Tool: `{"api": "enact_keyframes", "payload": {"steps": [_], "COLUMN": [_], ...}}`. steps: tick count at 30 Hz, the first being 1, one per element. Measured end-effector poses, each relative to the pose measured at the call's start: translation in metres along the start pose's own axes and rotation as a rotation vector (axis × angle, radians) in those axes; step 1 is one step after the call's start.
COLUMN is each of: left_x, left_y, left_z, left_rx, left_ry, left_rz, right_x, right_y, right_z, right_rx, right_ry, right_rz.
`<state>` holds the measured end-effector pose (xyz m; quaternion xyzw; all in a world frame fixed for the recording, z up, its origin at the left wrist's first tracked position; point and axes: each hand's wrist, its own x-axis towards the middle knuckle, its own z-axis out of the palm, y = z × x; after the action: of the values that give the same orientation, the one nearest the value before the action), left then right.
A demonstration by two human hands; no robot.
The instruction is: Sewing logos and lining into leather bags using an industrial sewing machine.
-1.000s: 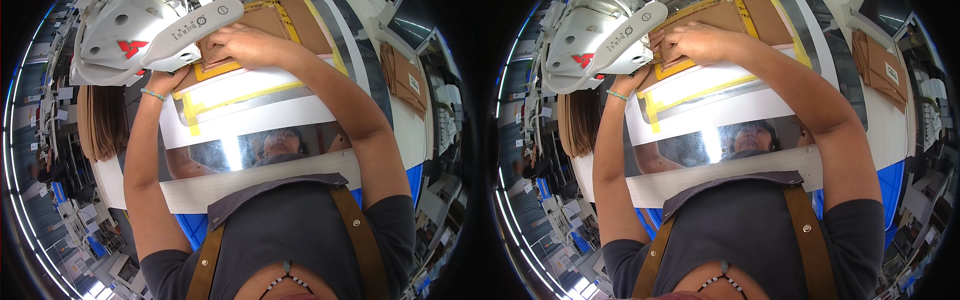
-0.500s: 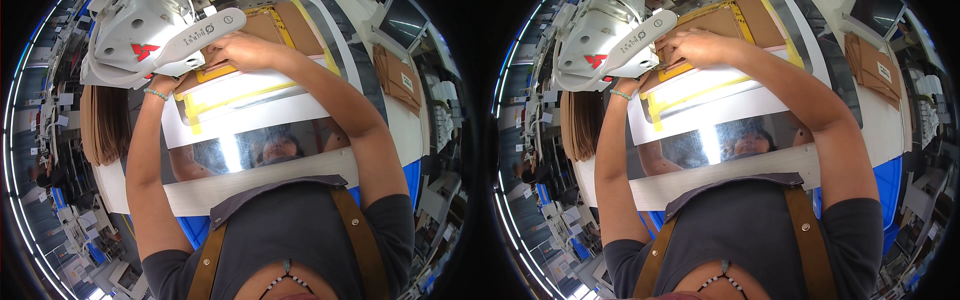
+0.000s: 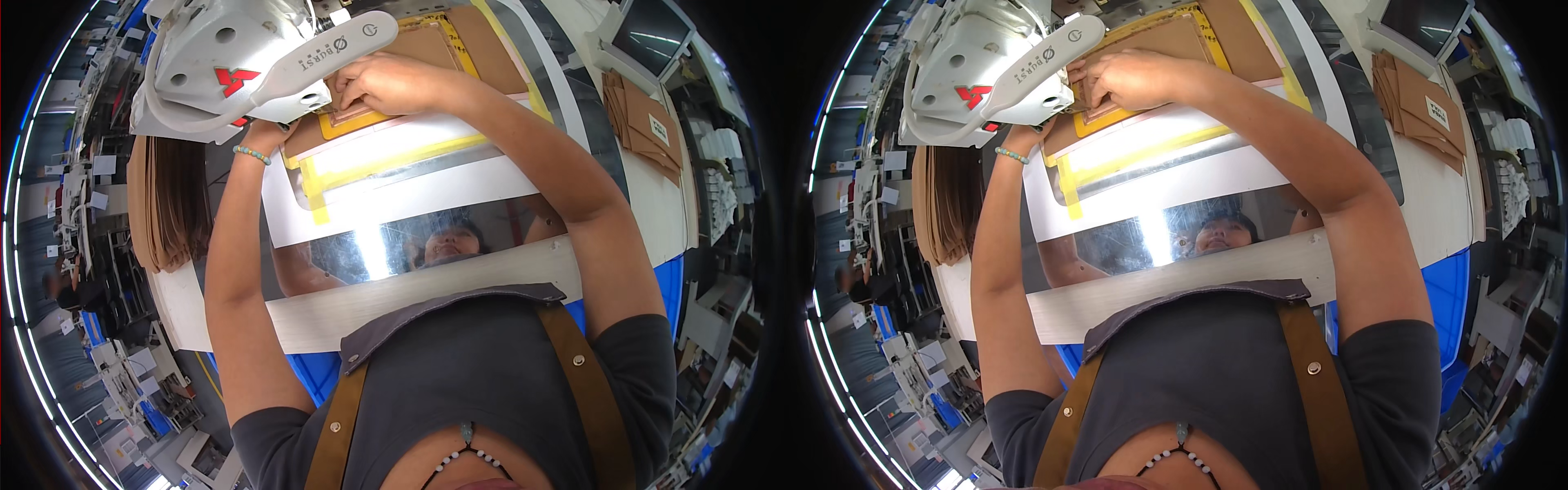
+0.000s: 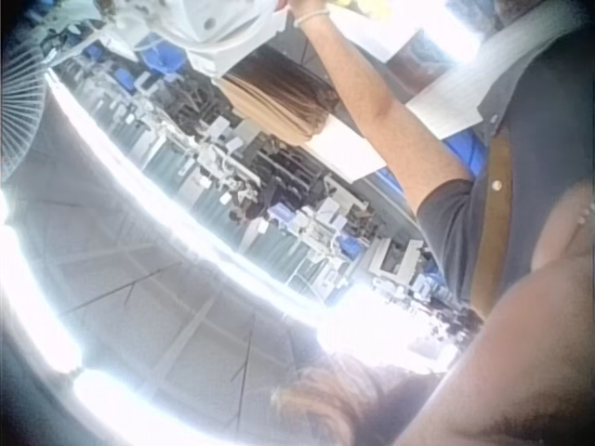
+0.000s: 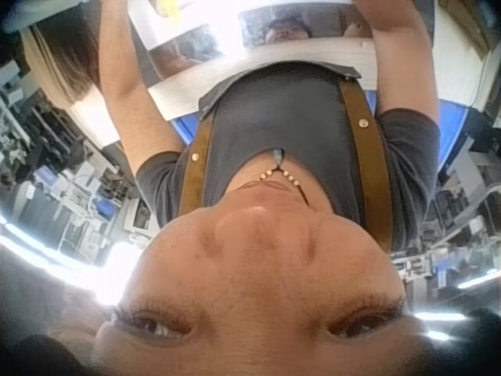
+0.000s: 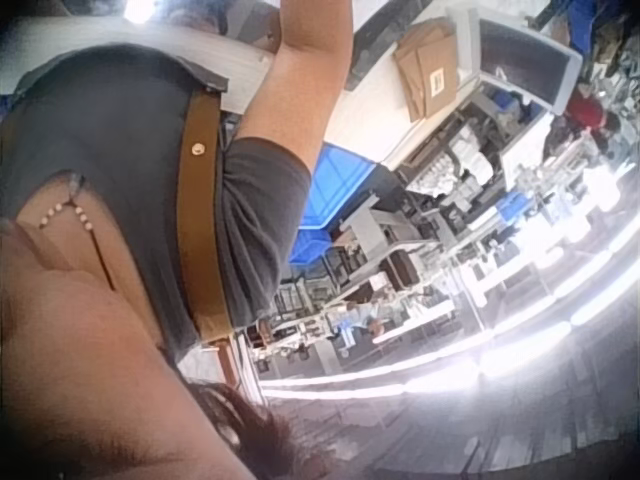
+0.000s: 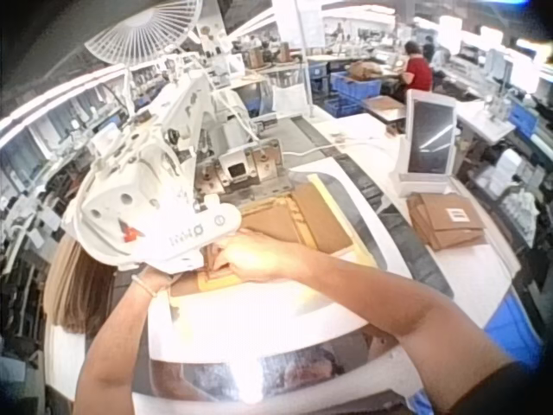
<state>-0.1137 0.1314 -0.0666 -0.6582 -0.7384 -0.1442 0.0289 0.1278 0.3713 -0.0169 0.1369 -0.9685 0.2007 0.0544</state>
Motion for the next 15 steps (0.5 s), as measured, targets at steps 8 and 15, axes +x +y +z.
{"api": "enact_keyframes", "payload": {"steps": [8,15], "left_x": [-0.007,-0.031], "left_y": [0.005,0.018], "left_z": [0.010,-0.007], "left_rx": [-0.024,-0.410], "left_ry": [-0.010,0.075], "left_rz": [-0.227,-0.657], "right_x": [0.000,-0.011], "right_y": [0.001,-0.025], "right_z": [0.010,-0.005], "right_rx": [-0.122,-0.022], "right_ry": [0.124,0.051], "right_rz": [0.045,0.059]}}
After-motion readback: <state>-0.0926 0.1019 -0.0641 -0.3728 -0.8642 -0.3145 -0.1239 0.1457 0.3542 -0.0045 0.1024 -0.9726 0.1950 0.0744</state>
